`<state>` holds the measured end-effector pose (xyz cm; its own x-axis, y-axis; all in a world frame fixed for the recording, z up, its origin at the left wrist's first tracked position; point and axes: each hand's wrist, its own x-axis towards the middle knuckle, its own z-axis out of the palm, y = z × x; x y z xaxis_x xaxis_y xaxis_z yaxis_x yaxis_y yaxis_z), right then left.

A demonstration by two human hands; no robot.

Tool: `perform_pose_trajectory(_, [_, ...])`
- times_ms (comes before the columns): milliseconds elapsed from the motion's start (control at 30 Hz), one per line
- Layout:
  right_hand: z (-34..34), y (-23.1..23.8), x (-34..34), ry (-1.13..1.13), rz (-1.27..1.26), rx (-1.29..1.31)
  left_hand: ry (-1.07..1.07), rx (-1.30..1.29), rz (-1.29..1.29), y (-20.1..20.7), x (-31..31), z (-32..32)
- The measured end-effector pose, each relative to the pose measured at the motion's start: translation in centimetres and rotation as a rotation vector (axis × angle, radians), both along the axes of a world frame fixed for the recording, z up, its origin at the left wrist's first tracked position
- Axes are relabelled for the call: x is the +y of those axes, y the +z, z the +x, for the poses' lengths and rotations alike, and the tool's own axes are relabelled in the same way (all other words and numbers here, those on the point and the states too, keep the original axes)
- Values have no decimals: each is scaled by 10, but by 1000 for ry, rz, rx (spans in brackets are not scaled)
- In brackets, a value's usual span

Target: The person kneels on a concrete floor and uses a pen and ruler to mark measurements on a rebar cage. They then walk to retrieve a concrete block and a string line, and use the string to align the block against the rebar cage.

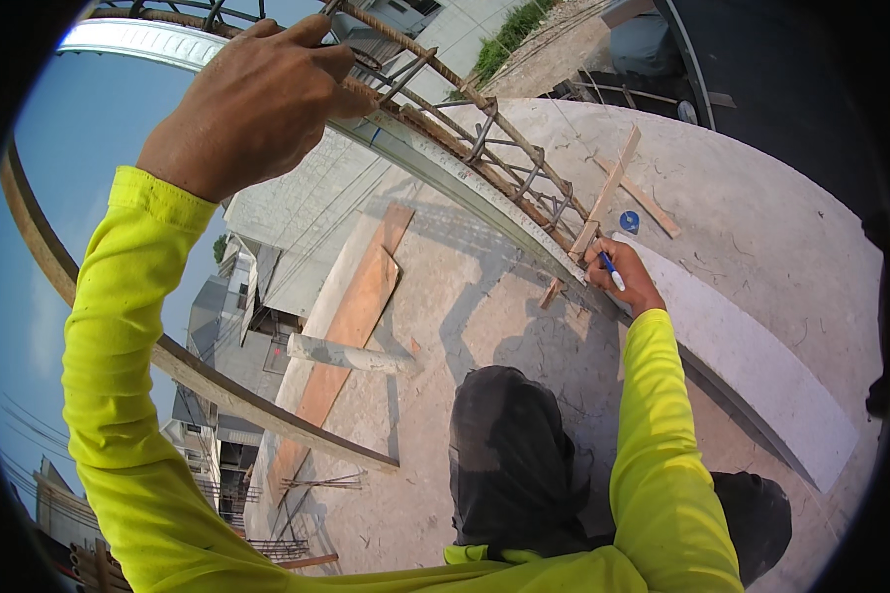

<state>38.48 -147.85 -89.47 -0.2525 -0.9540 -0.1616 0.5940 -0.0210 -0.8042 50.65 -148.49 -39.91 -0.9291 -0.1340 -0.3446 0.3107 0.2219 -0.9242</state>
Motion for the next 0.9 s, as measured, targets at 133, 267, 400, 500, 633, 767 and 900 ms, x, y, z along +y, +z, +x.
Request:
perform_pose_trajectory(133, [-2,0,-2,17,24,2,7,6,30,-1,2,0])
perform_pose_trajectory(267, [-2,-1,-3,25,33,-67,-7,37,21,-5,8,3])
perform_pose_trajectory(400, [-2,-2,-4,16,31,-44,0,25,-35,-10,10,1])
perform_pose_trajectory(500, [-2,-4,-4,29,7,-33,7,16,-69,-13,10,1])
perform_pose_trajectory(633, [0,-6,-5,16,-29,26,21,6,-101,-15,11,1])
perform_pose_trajectory(767, [0,-6,-4,8,-5,18,39,-2,-121,-15,11,-1])
perform_pose_trajectory(900, [1,-6,-2,20,28,-76,78,-8,-107,-15,11,1])
